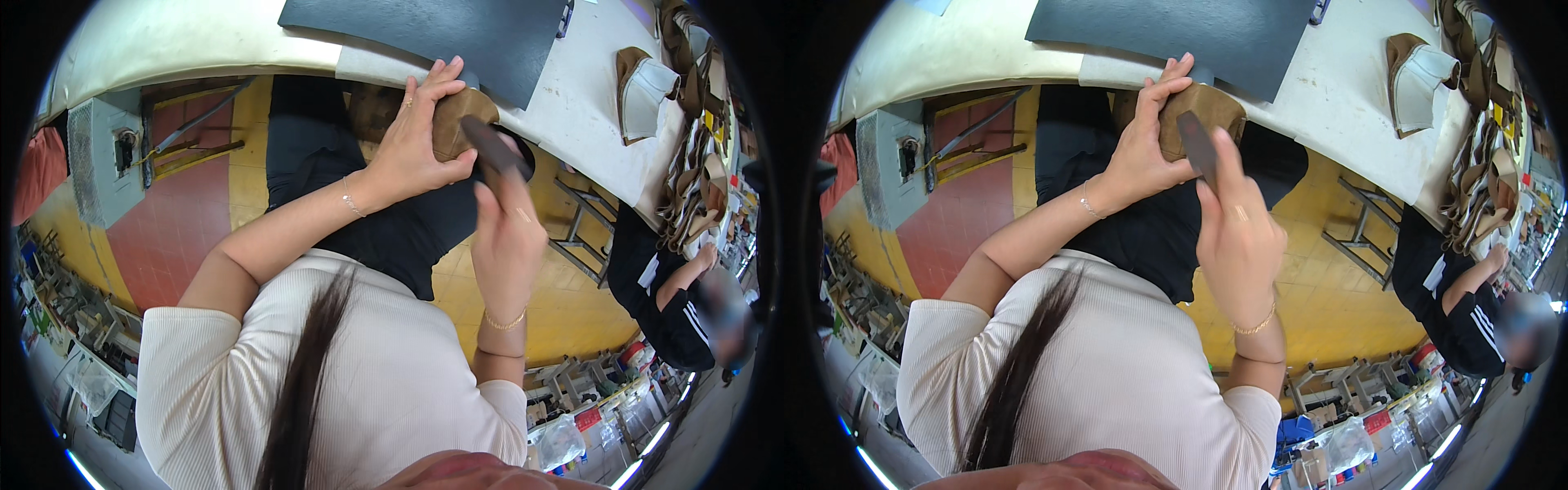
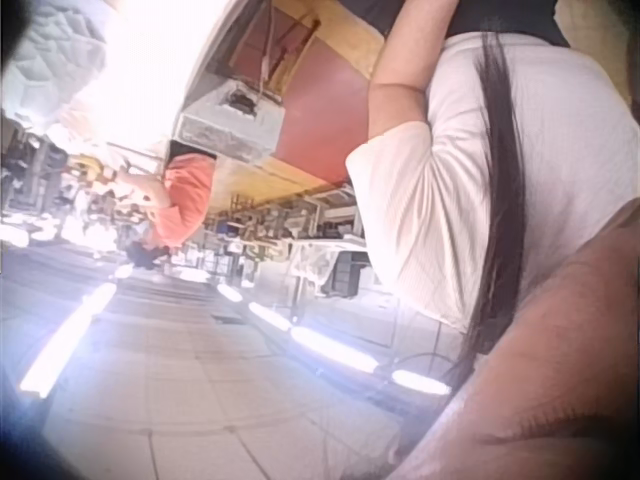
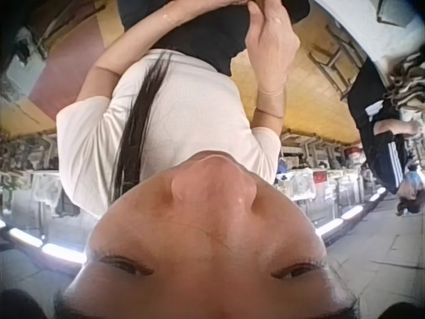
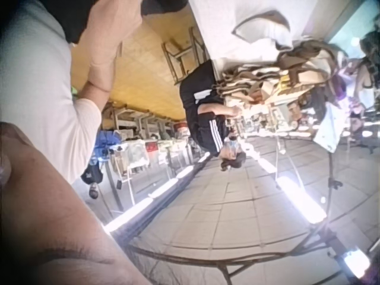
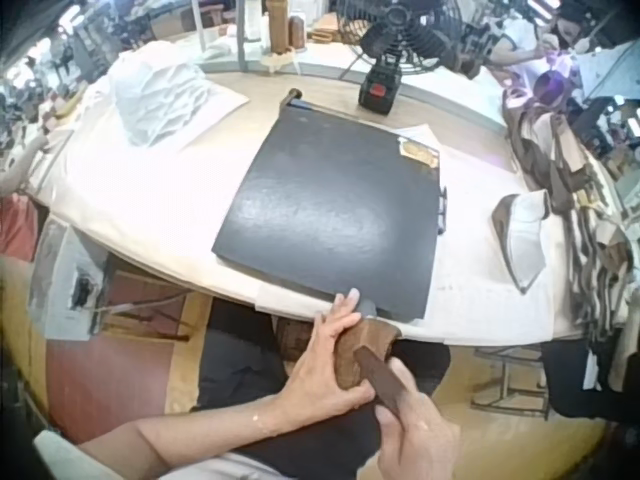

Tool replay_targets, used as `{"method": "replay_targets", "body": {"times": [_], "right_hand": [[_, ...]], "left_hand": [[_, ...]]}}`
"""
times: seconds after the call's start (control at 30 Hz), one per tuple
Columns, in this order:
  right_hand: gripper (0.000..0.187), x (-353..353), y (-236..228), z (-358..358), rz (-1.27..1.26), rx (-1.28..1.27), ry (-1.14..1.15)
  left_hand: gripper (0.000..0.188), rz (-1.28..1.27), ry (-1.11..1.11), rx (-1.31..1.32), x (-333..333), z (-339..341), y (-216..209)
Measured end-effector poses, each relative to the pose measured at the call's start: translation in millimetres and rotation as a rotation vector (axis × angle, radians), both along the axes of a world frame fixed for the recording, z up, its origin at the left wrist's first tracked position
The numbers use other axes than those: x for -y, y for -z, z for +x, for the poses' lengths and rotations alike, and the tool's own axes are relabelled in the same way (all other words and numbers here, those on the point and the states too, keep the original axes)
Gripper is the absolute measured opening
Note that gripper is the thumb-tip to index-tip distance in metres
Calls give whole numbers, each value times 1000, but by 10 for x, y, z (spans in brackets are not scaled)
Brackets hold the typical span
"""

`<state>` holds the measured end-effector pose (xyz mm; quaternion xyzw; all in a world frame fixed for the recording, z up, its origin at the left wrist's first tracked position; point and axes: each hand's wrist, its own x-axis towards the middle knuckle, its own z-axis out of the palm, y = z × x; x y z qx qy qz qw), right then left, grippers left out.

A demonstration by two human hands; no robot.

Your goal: The person hammers the edges of a brown leather shoe part on a curved anvil to smooth and shape them. They then use a small brush to clean the surface of the leather part and a white cloth to wipe it down.

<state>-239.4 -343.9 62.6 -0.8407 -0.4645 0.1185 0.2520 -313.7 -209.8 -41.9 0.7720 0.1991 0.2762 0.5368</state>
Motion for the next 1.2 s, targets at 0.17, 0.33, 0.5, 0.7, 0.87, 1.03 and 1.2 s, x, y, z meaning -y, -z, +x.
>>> {"method": "replay_targets", "body": {"times": [0.17,0.33,0.5,0.7,0.87,1.03,1.2], "right_hand": [[50,-11,-33,67,83,-23,15],[51,-28,14,79,-39,8,-13],[52,-46,11,38,41,82,-43],[50,-35,109,67,187,26,-13],[48,1,153,41,89,0,27],[50,-3,169,29,86,-19,32],[53,-5,160,22,201,38,9]], "left_hand": [[76,-8,-4,15,2,18,10],[75,-39,3,22,33,-2,12],[74,-50,-2,34,13,22,20],[74,-66,-2,41,31,17,35],[74,-56,-13,38,40,0,42],[75,-77,-9,51,30,11,51],[75,-50,-8,33,15,17,21]]}}
